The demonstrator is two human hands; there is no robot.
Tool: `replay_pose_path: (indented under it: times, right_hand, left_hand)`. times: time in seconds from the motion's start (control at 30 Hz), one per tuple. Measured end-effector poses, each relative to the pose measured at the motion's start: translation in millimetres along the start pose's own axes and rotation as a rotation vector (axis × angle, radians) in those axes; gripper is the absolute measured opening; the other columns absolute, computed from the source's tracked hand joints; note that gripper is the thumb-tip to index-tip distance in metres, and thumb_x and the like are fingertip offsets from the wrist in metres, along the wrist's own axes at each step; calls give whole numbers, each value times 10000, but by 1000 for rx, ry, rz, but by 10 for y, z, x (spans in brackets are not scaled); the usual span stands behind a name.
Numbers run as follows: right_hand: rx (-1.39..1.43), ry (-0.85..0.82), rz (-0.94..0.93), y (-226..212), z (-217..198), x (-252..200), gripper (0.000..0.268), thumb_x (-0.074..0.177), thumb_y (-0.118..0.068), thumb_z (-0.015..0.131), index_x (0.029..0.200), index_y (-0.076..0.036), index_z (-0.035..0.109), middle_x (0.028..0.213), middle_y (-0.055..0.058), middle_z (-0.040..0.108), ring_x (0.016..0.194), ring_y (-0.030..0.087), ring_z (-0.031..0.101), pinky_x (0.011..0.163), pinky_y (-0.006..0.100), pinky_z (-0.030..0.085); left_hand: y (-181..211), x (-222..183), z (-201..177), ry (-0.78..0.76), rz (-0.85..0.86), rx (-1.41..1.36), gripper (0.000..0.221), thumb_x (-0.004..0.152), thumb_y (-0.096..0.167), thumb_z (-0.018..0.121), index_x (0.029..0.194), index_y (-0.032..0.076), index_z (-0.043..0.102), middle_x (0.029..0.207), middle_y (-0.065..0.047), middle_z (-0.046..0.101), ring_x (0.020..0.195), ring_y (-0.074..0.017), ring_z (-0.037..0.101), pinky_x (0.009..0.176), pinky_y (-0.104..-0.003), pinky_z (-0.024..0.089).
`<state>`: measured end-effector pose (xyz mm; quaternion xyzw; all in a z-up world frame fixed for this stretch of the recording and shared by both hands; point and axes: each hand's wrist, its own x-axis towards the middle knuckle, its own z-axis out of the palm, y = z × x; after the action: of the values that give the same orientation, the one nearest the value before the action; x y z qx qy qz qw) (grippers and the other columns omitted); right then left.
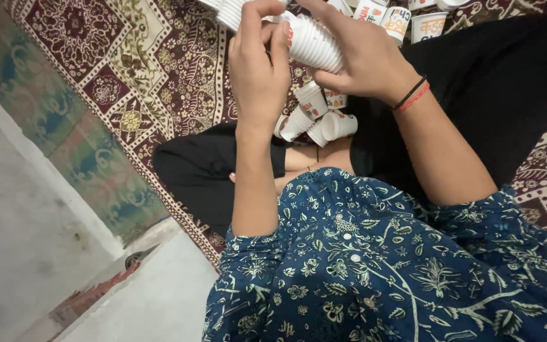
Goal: Manually sort and pack paper cups into plastic sleeves on the floor.
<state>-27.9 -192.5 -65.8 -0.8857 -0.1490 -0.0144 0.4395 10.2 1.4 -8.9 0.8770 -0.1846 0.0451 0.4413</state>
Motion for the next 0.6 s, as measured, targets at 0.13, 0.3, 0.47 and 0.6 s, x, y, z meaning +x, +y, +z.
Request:
replay_pose_path:
  times: [0.13,0.3,0.47,0.6]
  right_hand:
    - [36,52,-101,17,2,-21,878,840,-232,778,1620,-141,385,1173,207,707,1005,381,711,860,453,585]
    - [64,38,-83,14,-8,-25,872,835,-231,774,1632,-149,428,1208,189,710,1018,365,717,876,441,591]
    - [-2,63,-101,41,61,-44,885,872,-277,771,1644,-104,372,1187,190,693,971,370,706,810,441,578]
    - [13,79,-123,30,60,-61,850,890,-292,761,1598,-82,340,1138,187,684,981,369,703,813,439,577]
  left_hand:
    - [58,14,58,-83,-3,10,150,1110,166,563,1250,114,558,975,-62,758,936,-266,709,884,-425,509]
    - [86,-15,109,-130,-60,-9,156,1120,200,517,1249,119,553,886,-57,750,820,-293,657,812,-438,487]
    - [87,-33,115,-100,37,20,145,1140,188,490,1268,141,539,837,-51,702,743,-290,598,826,-408,446]
    - [74,-46,147,-115,18,5,150,1121,168,495,1265,137,526,783,-35,688,730,-277,608,862,-405,430]
